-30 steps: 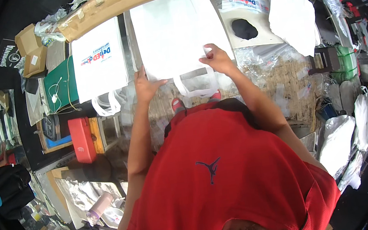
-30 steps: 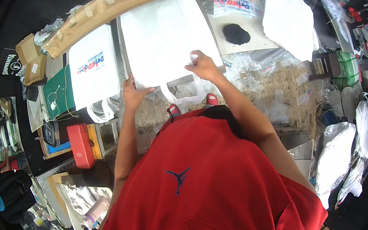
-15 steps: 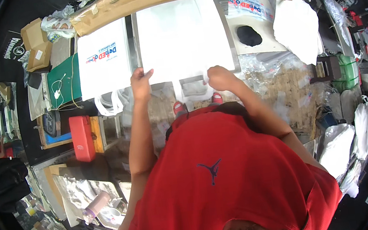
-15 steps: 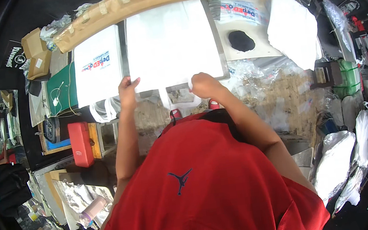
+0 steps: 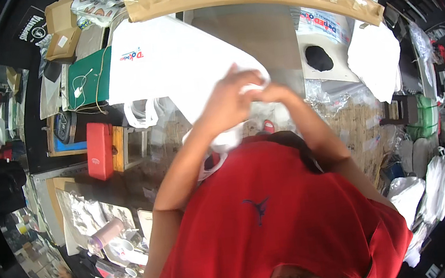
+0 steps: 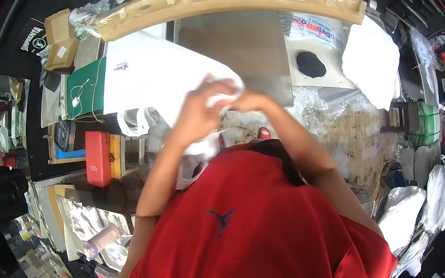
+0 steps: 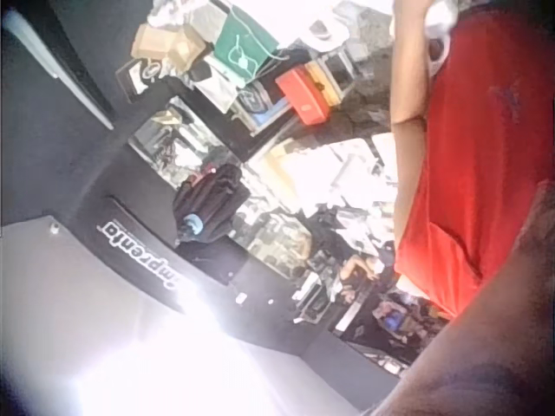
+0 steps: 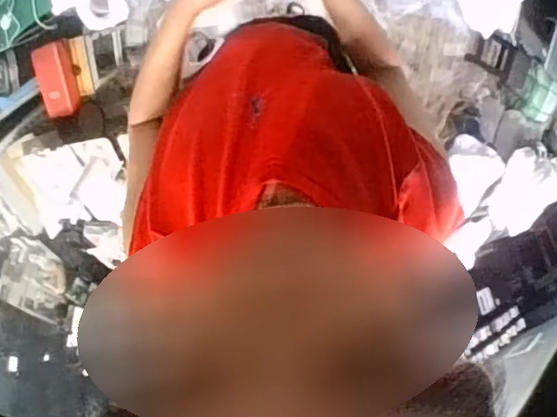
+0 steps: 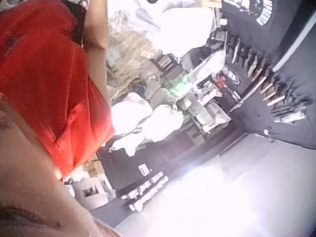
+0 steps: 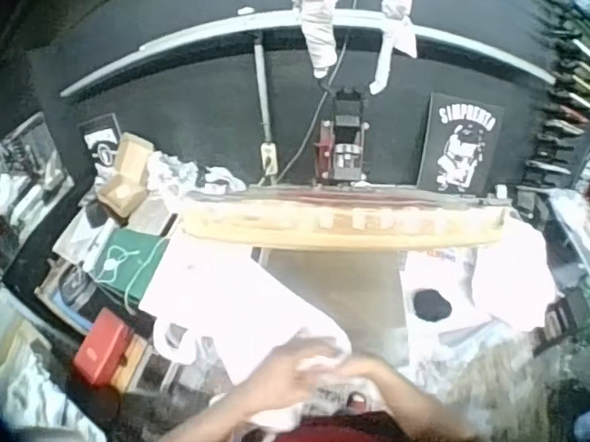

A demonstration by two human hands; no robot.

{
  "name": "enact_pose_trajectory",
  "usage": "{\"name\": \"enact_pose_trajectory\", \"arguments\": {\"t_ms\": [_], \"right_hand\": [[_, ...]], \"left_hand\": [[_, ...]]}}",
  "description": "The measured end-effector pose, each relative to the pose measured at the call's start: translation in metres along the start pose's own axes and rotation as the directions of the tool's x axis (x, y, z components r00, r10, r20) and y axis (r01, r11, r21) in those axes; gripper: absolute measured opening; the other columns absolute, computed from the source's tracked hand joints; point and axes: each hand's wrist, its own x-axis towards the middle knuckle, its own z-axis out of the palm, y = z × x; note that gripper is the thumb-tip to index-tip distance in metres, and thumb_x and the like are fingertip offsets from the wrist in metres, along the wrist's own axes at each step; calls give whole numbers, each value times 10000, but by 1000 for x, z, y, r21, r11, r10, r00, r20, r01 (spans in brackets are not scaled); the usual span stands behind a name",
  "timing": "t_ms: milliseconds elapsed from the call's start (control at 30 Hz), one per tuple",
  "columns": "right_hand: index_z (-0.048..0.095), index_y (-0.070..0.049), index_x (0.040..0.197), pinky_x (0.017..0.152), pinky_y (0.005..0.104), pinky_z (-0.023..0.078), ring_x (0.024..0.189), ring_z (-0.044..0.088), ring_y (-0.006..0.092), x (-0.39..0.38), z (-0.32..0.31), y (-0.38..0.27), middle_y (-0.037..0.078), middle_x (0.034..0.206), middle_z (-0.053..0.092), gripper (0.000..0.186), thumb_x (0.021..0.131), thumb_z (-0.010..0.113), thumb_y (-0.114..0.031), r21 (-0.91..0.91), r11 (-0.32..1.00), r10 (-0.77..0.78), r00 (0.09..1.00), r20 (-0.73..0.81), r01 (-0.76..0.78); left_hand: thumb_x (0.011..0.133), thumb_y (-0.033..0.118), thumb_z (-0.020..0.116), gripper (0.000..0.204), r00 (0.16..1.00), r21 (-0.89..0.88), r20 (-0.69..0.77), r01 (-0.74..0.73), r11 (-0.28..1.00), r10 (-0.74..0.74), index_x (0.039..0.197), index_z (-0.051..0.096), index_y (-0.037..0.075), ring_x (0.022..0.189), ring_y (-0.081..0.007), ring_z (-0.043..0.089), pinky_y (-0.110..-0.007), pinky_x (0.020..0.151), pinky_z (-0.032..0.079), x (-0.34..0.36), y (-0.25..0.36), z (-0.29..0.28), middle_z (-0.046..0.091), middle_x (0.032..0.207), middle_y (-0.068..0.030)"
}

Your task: The person positions white tote bags on a heat press platform, aligns printed transfers on the bags, and operates the heat press to apply the designs.

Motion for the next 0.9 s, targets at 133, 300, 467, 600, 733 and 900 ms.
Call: {"name": "enact_pose_trajectory", "arguments": {"t_ms": [133, 300, 467, 600, 733, 900], "right_hand": [[575, 33, 1269, 1029, 348, 423, 1205, 553, 209, -52, -49, 43, 152, 1265, 617, 432, 862, 609, -110, 880, 419, -161, 972, -172, 225], [575, 67, 1253, 978, 329, 434, 1104, 575, 195, -52, -21, 61, 137, 1205, 640, 361, 910, 592, -46, 585, 783, 197, 806, -558, 213], [613, 54, 1186, 891, 311, 468, 978, 600, 170, -26, -32, 116, 102, 1094, 671, 299, 893, 588, 4, 580, 710, 260, 616, -743, 400], [611, 57, 1172, 850, 320, 491, 940, 626, 181, -12, -57, 127, 110, 1069, 680, 272, 911, 565, 1, 573, 725, 342, 522, -781, 383], [600, 75, 1178, 852, 360, 498, 948, 661, 265, -8, -80, 107, 179, 1060, 691, 335, 880, 613, -78, 362, 928, 276, 489, -828, 90], [574, 67, 1210, 917, 397, 480, 1044, 629, 407, -7, -106, 122, 290, 1126, 643, 444, 839, 649, -167, -34, 989, 56, 574, -817, -144]], "left_hand": [[844, 19, 640, 161, 948, 62, 315, -58, 996, 36, 996, 648, 73, 1113, -360, 573, -515, 1154, 291, 11, -42, 76, 666, 1123, -102], [852, 140, 691, 176, 908, 8, 409, -108, 994, 95, 1011, 650, 78, 1076, -357, 558, -445, 1049, 399, 7, -52, 122, 662, 1074, -91], [865, 250, 721, 304, 979, 46, 203, -1, 999, -8, 1076, 648, 45, 1062, -334, 582, -404, 949, 472, -20, -80, 80, 653, 1126, -121], [906, 269, 681, 359, 874, -59, 380, 350, 935, -303, 1179, 636, 41, 1060, -313, 604, -403, 942, 487, -68, -119, 71, 641, 1185, -130], [974, 302, 587, 410, 801, -167, 439, 518, 839, -407, 1300, 589, 53, 1115, -264, 594, -375, 954, 481, -108, -130, 106, 595, 1307, -152], [961, 183, 604, 286, 902, -255, 244, 413, 874, -355, 1196, 636, 23, 1066, -195, 607, -332, 942, 475, -117, -126, 102, 651, 1218, -115]]}}
